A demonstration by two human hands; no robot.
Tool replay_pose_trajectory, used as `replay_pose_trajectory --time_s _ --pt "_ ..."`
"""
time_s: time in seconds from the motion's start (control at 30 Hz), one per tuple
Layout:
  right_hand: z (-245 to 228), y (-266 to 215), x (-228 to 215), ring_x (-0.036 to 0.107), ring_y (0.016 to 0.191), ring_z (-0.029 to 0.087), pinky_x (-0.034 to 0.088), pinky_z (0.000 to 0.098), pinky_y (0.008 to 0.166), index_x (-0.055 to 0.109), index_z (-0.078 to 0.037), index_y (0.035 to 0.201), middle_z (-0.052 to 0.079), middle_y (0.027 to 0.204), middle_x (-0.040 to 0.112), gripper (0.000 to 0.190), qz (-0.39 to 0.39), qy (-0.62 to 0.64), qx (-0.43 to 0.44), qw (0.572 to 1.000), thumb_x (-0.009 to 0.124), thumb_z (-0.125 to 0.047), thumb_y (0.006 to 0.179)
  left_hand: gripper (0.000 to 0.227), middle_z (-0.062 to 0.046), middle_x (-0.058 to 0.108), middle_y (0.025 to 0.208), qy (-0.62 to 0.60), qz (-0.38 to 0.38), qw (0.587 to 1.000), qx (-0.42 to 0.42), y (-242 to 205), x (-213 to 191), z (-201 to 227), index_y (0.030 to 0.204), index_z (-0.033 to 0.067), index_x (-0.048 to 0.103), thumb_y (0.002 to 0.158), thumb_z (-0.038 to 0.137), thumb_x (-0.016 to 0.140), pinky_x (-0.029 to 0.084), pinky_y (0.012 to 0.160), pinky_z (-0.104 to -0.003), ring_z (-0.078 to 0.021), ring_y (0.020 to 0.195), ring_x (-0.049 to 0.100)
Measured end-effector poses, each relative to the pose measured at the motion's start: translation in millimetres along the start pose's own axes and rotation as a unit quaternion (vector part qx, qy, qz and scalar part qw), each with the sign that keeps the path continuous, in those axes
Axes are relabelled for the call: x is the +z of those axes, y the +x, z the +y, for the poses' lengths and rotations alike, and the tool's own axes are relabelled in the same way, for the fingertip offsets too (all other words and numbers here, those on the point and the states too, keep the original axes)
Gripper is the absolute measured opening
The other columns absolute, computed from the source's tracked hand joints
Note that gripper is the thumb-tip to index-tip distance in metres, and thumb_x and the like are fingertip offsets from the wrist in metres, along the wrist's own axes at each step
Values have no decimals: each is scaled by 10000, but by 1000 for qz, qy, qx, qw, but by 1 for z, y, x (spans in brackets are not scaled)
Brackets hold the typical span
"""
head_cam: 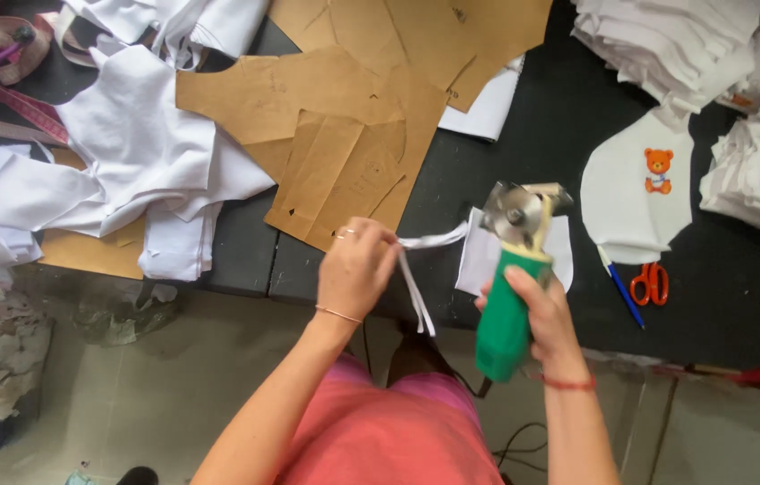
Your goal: The person uses a cardboard pattern to trace and cut white fabric pieces using a rotary cutter. They then fold the cut fabric pieces and stack them on the table.
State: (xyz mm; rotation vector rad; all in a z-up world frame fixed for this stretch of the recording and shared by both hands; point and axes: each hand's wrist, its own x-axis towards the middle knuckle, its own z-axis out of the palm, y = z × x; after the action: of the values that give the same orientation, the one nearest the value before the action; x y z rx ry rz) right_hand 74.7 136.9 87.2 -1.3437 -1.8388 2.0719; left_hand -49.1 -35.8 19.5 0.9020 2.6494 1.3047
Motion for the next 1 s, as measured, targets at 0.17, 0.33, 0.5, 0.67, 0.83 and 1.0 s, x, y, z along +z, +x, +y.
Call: replay_pose_trajectory --time_s 0.17,0.33,0.5,0.67,0.83,1.0 --pt "7 -35 -86 593 586 272 500 383 508 535 56 809 181 717 599 300 -74 29 -32 996 571 -227 716 227 -30 547 925 99 108 987 64 8 1 51 923 153 551 769 -1 485 407 626 -341 -233 746 538" --pt "19 -32 -162 587 612 316 489 418 540 547 102 829 216 743 593 239 59 -40 58 996 595 -66 666 123 -97 553 1126 28 -129 941 313 -40 103 98 634 136 616 726 161 538 284 982 -510 -256 1060 522" --pt "-3 -26 -188 601 622 380 466 441 530 492 56 948 268 739 575 347 119 -156 166 966 626 34 628 482 6 353 1336 154 -266 907 289 -44 144 110 1073 94 575 735 435 539 78 1039 -563 -216 1281 265" --pt "-2 -3 -217 587 631 245 446 330 619 546 -51 982 161 696 650 411 14 -344 201 917 670 -46 591 222 34 596 1002 2 -276 918 284 -28 81 101 746 128 658 723 168 441 76 1017 -589 -227 1110 469" --pt "-10 9 -217 516 653 157 381 249 617 583 -139 889 36 721 594 379 -99 -511 211 828 704 -189 533 189 50 654 817 -24 -106 981 160 -33 64 115 467 113 524 635 79 444 183 1001 -556 -211 980 578" --pt "-29 14 -192 585 706 160 420 250 652 540 -212 978 8 790 655 450 -159 -588 217 763 671 -295 556 639 -107 337 1345 223 -32 974 -29 -32 139 140 1197 57 434 706 423 617 198 993 -558 -276 1251 317"
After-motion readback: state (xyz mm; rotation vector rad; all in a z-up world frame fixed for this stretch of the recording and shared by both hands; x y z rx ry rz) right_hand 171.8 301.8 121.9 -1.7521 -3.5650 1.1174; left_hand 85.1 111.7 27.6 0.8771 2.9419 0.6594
